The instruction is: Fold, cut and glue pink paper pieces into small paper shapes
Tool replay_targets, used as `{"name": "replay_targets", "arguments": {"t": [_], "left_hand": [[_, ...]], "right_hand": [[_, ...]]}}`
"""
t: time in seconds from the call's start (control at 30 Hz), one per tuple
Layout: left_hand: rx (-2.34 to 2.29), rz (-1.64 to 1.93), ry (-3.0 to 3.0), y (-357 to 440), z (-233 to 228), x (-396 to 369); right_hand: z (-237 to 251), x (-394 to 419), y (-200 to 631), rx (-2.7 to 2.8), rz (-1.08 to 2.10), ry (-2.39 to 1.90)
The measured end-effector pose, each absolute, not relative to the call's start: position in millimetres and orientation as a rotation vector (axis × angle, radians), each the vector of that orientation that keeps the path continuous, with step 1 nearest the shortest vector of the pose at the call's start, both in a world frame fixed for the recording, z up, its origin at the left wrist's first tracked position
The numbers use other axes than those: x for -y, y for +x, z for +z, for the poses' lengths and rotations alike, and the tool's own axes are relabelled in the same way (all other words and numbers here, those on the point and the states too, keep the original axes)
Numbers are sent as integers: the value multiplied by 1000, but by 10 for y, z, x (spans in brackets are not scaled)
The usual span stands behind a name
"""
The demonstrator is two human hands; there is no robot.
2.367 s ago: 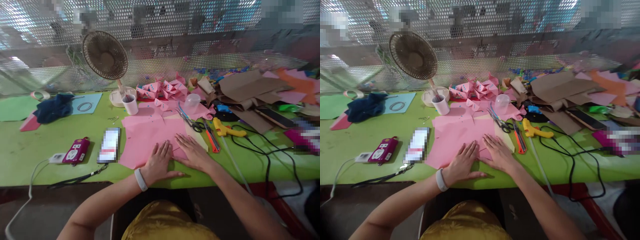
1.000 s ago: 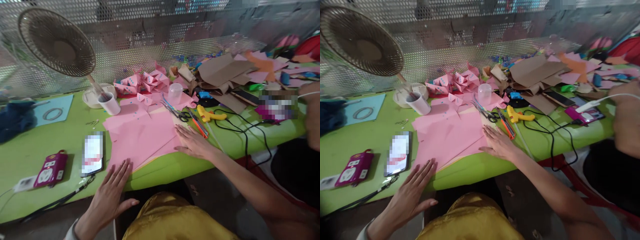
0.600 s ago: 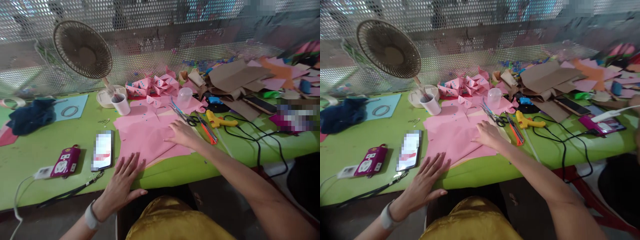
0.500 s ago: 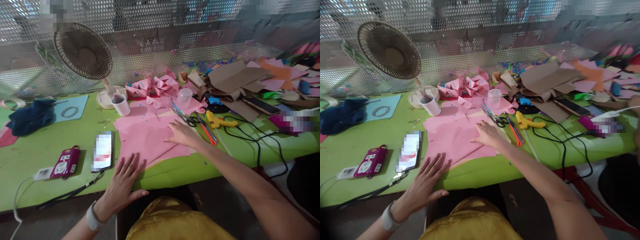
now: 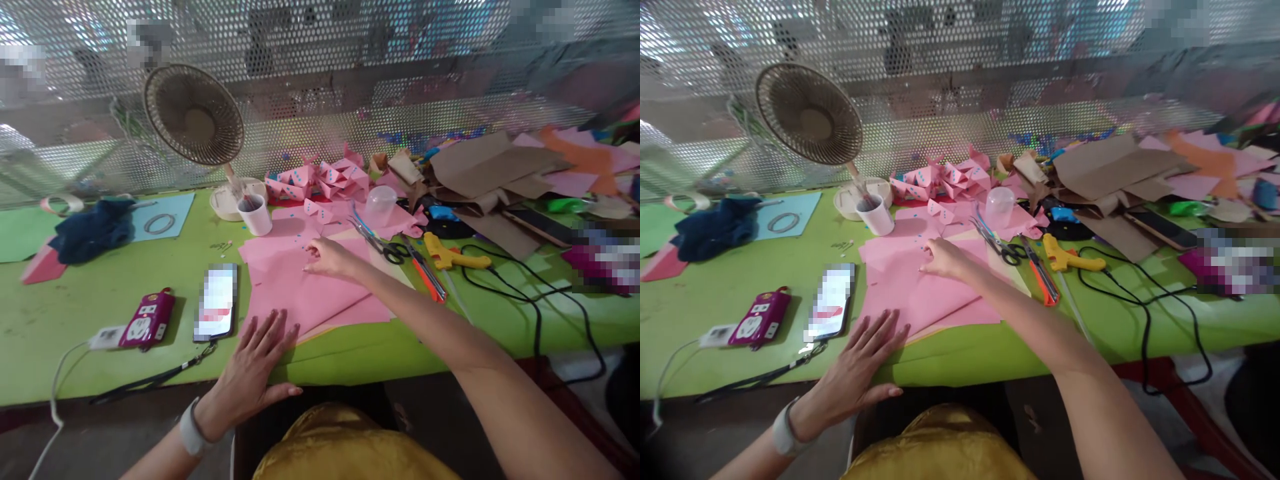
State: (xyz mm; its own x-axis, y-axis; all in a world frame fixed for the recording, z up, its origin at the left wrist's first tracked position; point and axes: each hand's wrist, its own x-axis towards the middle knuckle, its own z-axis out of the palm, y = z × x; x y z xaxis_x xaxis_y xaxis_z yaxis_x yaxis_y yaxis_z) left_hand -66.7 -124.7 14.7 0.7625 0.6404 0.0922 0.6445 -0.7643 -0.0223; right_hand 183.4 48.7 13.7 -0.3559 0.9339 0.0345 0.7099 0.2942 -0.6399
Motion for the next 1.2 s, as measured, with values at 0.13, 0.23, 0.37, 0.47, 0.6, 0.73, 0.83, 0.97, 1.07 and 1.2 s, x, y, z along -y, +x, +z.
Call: {"name": "replay_targets", "arguments": {"t": [0.13,0.23,0.37,0.47,0.6,0.73,0.83,0.97,1.07,1.2], "left_hand": [[1074,-121,-2895,-670,128,1254],[1074,-129,-2913,-675,123,1256],[1135,-286,-2864,-704,185,1228],[1391,-706,-2634,-692,320,1149],[1603,-1280,-2563,-544,555,924],[1535,-1645,-2635,-379,672,586],[1408,-1877,-2739,-328,650,362],[1300,-1697,-3007,-275,674,258],[953,-1613,-2998,-266,823,308],[627,-1176,-3058,-353,869,394]], "right_hand": [[98,-587,1758,2216,876,-1490],[139,-595,1778,2255,1009,-1458],[354,-519,1908,2282,1164,-1272],[668,-372,2082,2109,1134,-1135],[1111,-101,2350,1817,1131,-969],[1255,115,2576,1671,842,-935],[1161,178,2683,1599,648,-935],[1075,236,2755,1557,454,-953],[1101,347,2841,1631,372,-890],[884,489,3034,1918,456,-748]]}}
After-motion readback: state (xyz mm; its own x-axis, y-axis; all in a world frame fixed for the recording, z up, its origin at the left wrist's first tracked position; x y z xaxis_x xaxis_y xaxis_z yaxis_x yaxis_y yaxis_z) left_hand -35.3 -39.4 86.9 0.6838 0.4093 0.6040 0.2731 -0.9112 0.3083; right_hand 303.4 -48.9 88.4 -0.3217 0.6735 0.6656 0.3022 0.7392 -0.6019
